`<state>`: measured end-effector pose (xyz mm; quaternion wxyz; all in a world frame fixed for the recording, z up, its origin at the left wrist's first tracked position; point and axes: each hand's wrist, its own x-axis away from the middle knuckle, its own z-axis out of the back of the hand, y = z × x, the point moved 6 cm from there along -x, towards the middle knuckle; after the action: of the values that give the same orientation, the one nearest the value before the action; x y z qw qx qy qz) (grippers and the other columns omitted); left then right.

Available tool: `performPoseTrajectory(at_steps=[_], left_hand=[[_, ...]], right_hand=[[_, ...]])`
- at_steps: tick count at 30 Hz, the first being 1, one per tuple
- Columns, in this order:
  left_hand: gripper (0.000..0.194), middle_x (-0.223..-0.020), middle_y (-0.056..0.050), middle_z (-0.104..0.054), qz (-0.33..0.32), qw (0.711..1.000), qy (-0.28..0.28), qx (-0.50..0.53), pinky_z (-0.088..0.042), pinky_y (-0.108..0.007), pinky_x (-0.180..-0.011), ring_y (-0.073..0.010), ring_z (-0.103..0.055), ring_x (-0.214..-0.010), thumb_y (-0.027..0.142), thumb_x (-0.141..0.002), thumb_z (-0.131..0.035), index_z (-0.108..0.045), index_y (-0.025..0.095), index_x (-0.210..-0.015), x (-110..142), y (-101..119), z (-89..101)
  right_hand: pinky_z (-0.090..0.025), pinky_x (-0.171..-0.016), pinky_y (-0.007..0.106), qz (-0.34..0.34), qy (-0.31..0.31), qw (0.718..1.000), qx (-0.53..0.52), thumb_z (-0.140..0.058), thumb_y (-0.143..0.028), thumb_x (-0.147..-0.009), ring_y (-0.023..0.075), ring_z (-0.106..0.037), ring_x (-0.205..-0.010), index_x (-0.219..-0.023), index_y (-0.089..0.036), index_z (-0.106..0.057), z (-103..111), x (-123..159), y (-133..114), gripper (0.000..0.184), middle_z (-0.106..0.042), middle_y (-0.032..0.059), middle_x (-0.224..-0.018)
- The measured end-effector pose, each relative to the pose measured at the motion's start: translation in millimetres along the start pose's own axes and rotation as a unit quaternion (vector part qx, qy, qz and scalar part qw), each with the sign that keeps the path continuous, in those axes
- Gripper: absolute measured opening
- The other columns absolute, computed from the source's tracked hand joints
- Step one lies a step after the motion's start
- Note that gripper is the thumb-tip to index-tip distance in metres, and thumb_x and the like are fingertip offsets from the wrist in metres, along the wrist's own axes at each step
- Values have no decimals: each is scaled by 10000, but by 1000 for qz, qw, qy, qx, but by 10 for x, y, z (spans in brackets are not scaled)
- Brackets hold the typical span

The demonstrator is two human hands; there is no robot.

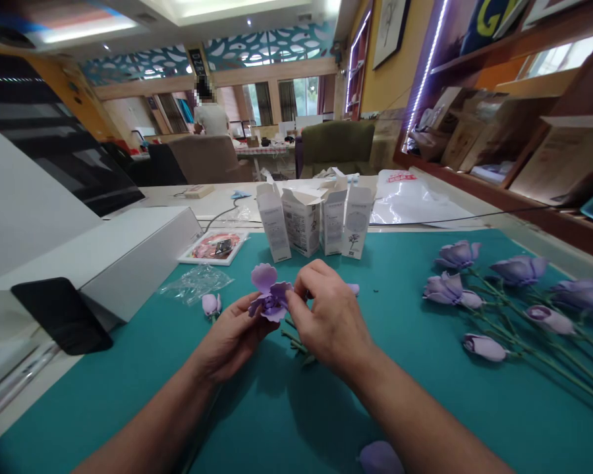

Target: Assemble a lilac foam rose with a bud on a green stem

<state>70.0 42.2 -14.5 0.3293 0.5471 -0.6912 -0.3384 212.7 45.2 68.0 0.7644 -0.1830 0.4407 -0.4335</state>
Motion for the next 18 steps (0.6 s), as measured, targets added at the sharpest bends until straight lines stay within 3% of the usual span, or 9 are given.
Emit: performPoseTrajectory(at_steps=[6,12,15,18], left_hand=[[413,-934,-81,-738,10,1000,16,-6,-500,-227,-752,-135,-632,-800,322,-630,-875,-770,146,-988,7,-7,7],[316,-875,-40,-725,8,1000,23,17,-527,-237,-723,-133,-648,-779,265,-643,-868,-757,161,-921,-3,-9,21],[288,-869,-37,-722,20,999,27,40,-544,-256,-753,-141,-669,-797,234,-676,-847,-738,153,-930,-12,-20,44],[242,-863,-37,-730,27,997,31,67,-554,-254,-767,-137,-686,-796,186,-710,-818,-723,149,-930,-16,-23,59]], right_hand=[[-392,-637,290,13,-5,1000,-3,-528,-154,-823,159,-524,-718,-600,-216,-388,-27,-6,8,270,-538,22,-738],[-413,-654,301,-9,-12,1000,-11,-568,-208,-837,168,-537,-748,-629,-207,-470,-60,-37,139,230,-572,24,-776],[-437,-640,292,-30,7,998,-48,-604,-282,-853,157,-547,-739,-752,-204,-587,-12,-56,202,128,-593,27,-847],[-446,-627,286,-8,36,998,-45,-586,-295,-881,150,-550,-715,-893,-212,-663,83,-54,148,114,-595,29,-855]])
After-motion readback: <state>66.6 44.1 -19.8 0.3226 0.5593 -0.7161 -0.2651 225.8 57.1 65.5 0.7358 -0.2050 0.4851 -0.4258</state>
